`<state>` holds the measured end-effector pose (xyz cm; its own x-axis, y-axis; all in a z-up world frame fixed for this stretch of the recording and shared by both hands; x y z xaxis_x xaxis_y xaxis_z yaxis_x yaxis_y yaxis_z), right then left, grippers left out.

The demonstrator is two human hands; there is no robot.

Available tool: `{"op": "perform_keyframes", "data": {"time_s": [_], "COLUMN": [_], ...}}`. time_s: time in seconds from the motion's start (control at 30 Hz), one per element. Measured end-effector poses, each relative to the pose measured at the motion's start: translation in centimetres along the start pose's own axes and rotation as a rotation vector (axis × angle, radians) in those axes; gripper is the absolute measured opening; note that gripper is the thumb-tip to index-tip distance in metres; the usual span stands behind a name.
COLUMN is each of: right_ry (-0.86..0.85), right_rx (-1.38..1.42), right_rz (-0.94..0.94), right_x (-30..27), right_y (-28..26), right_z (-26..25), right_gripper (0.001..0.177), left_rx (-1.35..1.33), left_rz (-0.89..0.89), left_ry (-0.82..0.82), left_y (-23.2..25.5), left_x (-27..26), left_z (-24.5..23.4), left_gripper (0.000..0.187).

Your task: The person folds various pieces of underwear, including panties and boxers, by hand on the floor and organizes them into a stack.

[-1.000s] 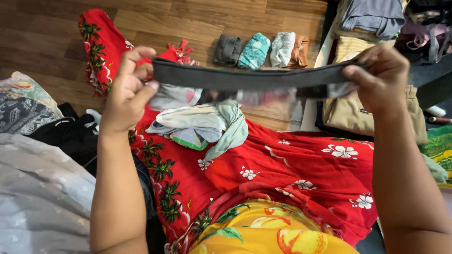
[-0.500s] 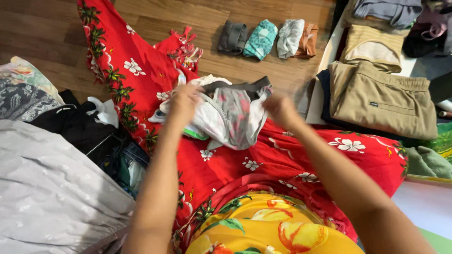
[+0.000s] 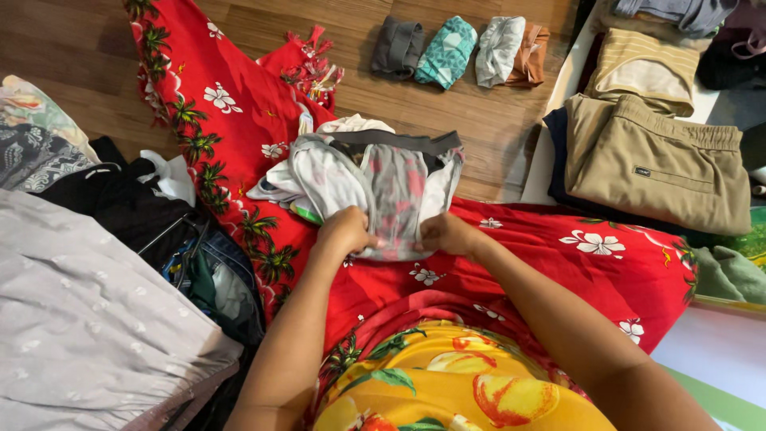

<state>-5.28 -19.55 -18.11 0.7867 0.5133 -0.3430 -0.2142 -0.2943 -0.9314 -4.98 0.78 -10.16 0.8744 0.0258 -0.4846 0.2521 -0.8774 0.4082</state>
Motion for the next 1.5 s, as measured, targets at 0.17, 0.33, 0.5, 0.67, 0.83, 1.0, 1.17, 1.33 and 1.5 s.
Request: {"op": "perform_keyframes", "data": {"time_s": [0.17, 0.33, 0.5, 0.67, 0.83, 1.0, 1.17, 1.33, 1.5], "right_ry": [0.328, 0.887, 0.979, 0.864, 1.036, 1.254, 0.914, 0.828, 0.687], "right_rx": [-0.476, -0.560, -0.860, -0.986, -0.771, -0.337, 1.293, 1.316, 1.173], "right_rz": [-0.036, -0.263, -0.214, 0.016, 0.068, 0.106, 0.047, 0.331, 0.518], "right_x": [3.1, 6.2, 7.4, 10.0, 7.3, 5.5, 8.9, 7.5, 5.5], "right_y": [2.4, 1.2, 0.1, 4.9, 5.5, 9.6, 15.2, 10.4, 4.6], "right_z": [-5.7, -13.0, -12.7, -14.3, -17.7, -20.4, -19.0, -16.2, -13.6], "right_gripper": [0.015, 0.015, 0.035, 0.032, 0.030, 0.015, 0.011, 0.041, 0.063], "left_rx": [0.020, -0.014, -0.020, -0.128, -0.132, -0.022, -0.043, -0.272, -0.754], "left_rz": [0.074, 0.322, 0.122, -0.059, -0.115, -0.114, -0.138, 0.034, -0.001], "left_ry": [0.348, 1.028, 1.056, 0.997, 0.991, 1.081, 0.996, 1.185, 1.124], "left_y": [1.0, 1.0, -3.9, -8.0, -8.7, -7.5, -9.6, -10.7, -11.1], "left_x": [1.1, 2.6, 4.8, 6.5, 7.1, 6.1, 8.4, 8.4, 7.6], "left_z": [-5.6, -12.6, -10.9, -9.0, -9.1, -9.5, -8.2, -8.3, -10.7], "left_gripper": [0.021, 0.026, 0.050, 0.050, 0.042, 0.053, 0.051, 0.051, 0.063]}}
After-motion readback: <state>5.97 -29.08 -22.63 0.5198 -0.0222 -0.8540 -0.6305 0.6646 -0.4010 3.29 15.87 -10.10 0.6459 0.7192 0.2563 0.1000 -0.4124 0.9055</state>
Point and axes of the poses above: each hand's wrist, its own x-axis towards the middle knuckle, its own z-axis out of the palm, y = z × x, the point moved 8 cm from there along x, towards the middle knuckle, and after that the axes turned 13 degrees about y, right-handed, at the moved point
